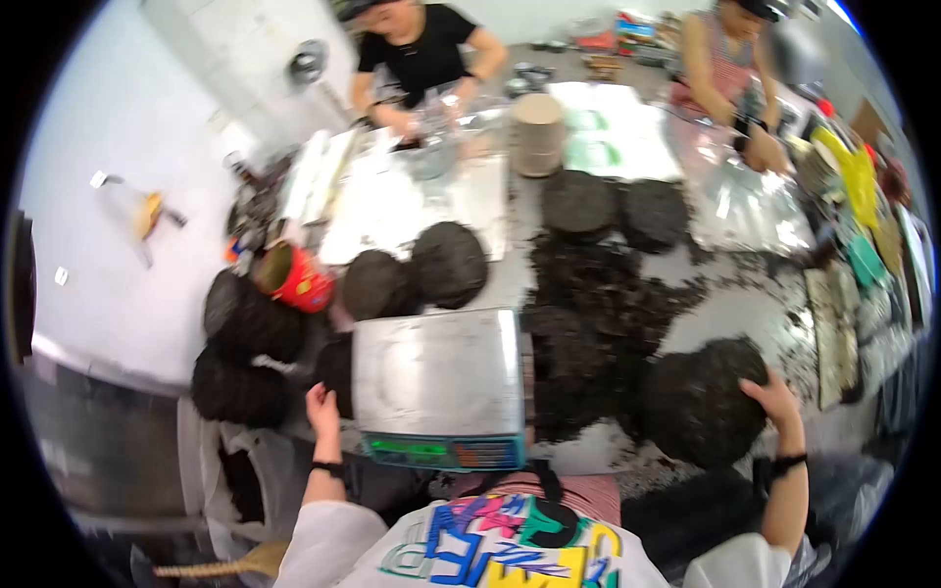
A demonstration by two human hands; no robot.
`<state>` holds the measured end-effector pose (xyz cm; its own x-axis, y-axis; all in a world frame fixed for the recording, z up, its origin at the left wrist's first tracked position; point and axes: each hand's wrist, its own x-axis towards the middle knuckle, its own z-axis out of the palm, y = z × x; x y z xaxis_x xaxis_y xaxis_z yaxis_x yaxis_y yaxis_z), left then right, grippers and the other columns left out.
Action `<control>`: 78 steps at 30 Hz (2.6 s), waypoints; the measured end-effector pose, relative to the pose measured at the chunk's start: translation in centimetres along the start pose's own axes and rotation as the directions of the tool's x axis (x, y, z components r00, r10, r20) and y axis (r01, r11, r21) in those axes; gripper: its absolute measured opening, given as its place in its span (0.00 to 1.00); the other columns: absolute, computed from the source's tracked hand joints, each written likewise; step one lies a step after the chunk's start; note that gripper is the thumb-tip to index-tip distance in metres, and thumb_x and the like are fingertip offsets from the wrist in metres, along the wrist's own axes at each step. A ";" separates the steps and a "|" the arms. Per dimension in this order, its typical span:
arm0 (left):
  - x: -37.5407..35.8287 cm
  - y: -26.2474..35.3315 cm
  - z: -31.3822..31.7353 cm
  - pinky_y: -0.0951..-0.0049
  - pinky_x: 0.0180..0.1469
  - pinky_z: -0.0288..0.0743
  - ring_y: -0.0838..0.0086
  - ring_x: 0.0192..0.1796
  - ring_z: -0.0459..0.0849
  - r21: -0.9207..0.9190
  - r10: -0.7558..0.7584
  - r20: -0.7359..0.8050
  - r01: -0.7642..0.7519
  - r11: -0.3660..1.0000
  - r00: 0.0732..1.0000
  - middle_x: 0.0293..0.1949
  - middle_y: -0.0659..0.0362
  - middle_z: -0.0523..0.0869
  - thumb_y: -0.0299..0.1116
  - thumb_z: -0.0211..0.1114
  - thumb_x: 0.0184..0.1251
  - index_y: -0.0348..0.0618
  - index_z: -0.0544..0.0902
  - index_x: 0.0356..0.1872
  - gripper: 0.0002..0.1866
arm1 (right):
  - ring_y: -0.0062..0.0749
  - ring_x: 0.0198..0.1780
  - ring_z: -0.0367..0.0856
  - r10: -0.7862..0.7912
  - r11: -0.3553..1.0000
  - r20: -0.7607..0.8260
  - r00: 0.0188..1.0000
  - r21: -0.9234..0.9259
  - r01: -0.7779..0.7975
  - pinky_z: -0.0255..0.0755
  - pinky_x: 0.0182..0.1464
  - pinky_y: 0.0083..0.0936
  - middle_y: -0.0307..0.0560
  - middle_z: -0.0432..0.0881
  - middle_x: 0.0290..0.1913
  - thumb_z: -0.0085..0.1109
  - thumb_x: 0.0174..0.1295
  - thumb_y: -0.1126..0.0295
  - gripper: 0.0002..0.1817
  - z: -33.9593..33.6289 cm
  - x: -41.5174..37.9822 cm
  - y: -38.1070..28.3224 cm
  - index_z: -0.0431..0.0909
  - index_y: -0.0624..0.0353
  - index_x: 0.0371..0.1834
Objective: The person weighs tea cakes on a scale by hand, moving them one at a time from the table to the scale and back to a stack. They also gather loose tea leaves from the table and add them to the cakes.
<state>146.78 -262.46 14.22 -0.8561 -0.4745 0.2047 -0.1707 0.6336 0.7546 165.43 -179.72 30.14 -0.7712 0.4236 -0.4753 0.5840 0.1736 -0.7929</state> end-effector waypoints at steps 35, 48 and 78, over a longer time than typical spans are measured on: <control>-3.1 17.9 -0.6 0.61 0.48 0.72 0.57 0.44 0.79 -0.466 0.812 0.330 -0.665 0.583 0.481 0.39 0.53 0.82 0.25 0.66 0.48 0.42 0.80 0.39 0.13 | 0.45 0.51 0.75 -0.908 0.271 0.152 0.390 -0.497 0.825 0.70 0.53 0.37 0.48 0.77 0.51 0.55 0.40 0.82 0.28 36.0 -12.7 -14.8 0.78 0.55 0.50; 26.6 -14.1 -29.9 0.53 0.62 0.64 0.50 0.63 0.67 0.619 -0.171 -0.272 0.308 0.723 0.947 0.60 0.45 0.69 0.55 0.69 0.52 0.43 0.71 0.61 0.39 | 0.29 0.46 0.78 -0.303 0.950 -0.175 0.937 -0.132 0.282 0.72 0.49 0.24 0.45 0.80 0.44 0.56 0.56 0.79 0.16 33.3 -5.6 -0.6 0.75 0.61 0.49; 9.8 10.4 -16.0 0.56 0.63 0.62 0.46 0.60 0.66 0.563 0.141 0.216 -0.241 0.790 0.966 0.58 0.38 0.68 0.49 0.81 0.29 0.30 0.62 0.63 0.57 | 0.55 0.63 0.64 -0.519 0.839 -0.229 0.823 -0.322 0.439 0.59 0.65 0.39 0.63 0.65 0.62 0.70 0.47 0.62 0.45 35.2 1.4 -4.9 0.56 0.69 0.66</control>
<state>144.42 -270.31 34.03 -0.9567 -0.2369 0.1694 -0.2029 0.9594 0.1958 152.55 -211.29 19.90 -0.8802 0.4623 0.1075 0.2330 0.6182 -0.7507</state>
